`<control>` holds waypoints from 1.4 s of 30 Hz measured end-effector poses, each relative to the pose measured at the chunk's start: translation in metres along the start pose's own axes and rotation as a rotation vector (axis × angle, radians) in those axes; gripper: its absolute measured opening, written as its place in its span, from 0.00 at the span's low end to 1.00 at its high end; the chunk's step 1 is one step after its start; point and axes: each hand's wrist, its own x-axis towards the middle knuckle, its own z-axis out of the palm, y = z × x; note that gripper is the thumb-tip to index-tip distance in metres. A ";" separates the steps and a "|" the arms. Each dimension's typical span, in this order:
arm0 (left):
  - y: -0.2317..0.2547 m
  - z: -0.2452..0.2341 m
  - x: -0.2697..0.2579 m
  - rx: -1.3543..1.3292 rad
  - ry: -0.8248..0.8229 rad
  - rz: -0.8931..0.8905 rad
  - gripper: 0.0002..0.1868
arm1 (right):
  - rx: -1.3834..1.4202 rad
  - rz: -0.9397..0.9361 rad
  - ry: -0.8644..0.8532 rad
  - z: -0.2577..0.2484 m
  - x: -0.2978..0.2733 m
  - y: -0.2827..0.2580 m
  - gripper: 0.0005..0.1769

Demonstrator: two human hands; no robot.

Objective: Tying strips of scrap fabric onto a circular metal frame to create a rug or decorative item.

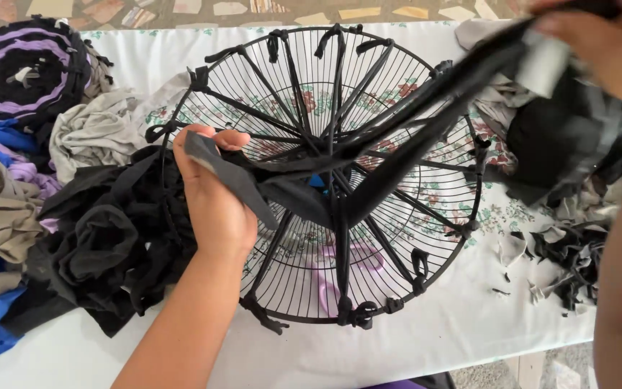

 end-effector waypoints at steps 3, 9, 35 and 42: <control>-0.004 0.000 -0.004 0.128 -0.014 0.063 0.05 | -0.306 -0.116 0.024 0.064 0.058 -0.124 0.12; 0.003 0.015 -0.009 0.287 -0.012 -0.015 0.06 | -0.287 -0.429 -0.199 0.109 0.044 -0.209 0.13; -0.007 0.026 -0.025 0.513 -0.232 0.054 0.14 | 0.410 -0.039 -0.372 0.144 0.004 -0.247 0.41; 0.005 0.038 -0.026 0.963 -0.308 0.342 0.15 | 0.445 -0.328 -0.224 0.146 0.006 -0.276 0.16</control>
